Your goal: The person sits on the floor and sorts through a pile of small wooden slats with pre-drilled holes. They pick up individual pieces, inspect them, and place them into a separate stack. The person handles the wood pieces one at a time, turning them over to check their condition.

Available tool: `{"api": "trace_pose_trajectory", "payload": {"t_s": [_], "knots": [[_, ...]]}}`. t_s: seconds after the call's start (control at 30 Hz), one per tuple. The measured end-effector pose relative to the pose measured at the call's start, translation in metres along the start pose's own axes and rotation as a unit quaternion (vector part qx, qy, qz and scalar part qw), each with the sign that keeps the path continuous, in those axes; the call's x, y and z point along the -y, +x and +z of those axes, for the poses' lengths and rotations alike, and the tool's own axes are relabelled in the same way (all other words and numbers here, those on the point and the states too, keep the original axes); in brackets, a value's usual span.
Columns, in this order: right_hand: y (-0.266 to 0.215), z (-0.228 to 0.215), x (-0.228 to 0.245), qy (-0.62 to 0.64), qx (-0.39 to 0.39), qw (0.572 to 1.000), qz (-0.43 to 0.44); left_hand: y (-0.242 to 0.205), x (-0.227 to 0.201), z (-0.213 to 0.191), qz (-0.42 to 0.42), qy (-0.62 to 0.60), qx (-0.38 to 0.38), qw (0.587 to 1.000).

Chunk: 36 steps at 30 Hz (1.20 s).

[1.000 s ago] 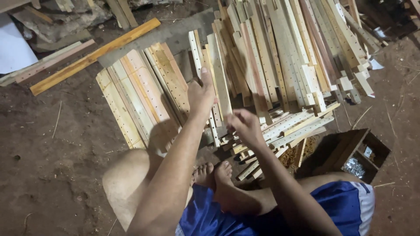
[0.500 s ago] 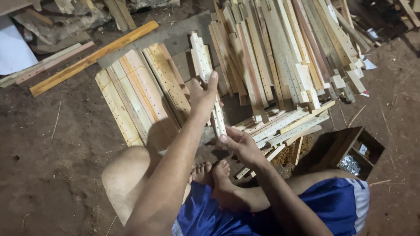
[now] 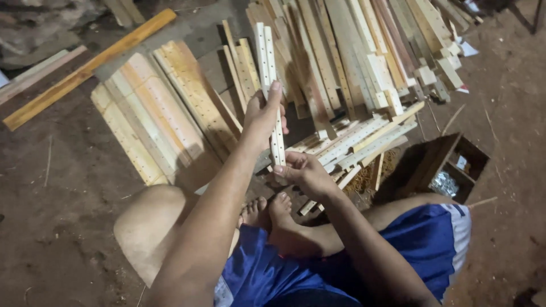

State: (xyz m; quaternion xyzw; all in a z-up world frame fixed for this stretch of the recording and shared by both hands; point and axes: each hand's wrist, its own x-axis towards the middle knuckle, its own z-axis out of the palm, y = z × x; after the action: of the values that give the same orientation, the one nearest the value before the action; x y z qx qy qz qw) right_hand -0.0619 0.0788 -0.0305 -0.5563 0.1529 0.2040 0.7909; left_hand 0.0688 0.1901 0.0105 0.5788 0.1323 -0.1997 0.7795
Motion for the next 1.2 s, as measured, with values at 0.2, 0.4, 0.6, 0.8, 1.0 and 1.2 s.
{"api": "trace_pose_trajectory", "payload": {"t_s": [0.2,0.4,0.6,0.8,1.0,1.2], "knots": [[-0.01,-0.002,0.009,0.044,0.072,0.996,-0.028,0.004,-0.018,-0.002,0.047,0.032,-0.036,0.998],[-0.009,0.011,0.016,-0.006,0.141,0.985,-0.099,0.0,-0.026,-0.016,0.025,0.009,-0.08,0.996],[0.085,-0.023,-0.036,-0.18,-0.175,0.96,-0.12,0.004,-0.04,-0.043,0.065,0.093,-0.158,0.981],[0.162,-0.031,-0.06,-0.503,-0.231,0.828,0.086,0.014,-0.053,-0.048,0.061,-0.066,-0.183,0.979],[0.164,-0.018,-0.051,-0.48,-0.28,0.826,0.091,0.006,-0.065,-0.051,0.077,-0.065,-0.168,0.981],[0.139,0.012,-0.024,-0.536,-0.242,0.808,0.028,0.002,-0.074,-0.051,0.072,-0.133,-0.145,0.978]]}}
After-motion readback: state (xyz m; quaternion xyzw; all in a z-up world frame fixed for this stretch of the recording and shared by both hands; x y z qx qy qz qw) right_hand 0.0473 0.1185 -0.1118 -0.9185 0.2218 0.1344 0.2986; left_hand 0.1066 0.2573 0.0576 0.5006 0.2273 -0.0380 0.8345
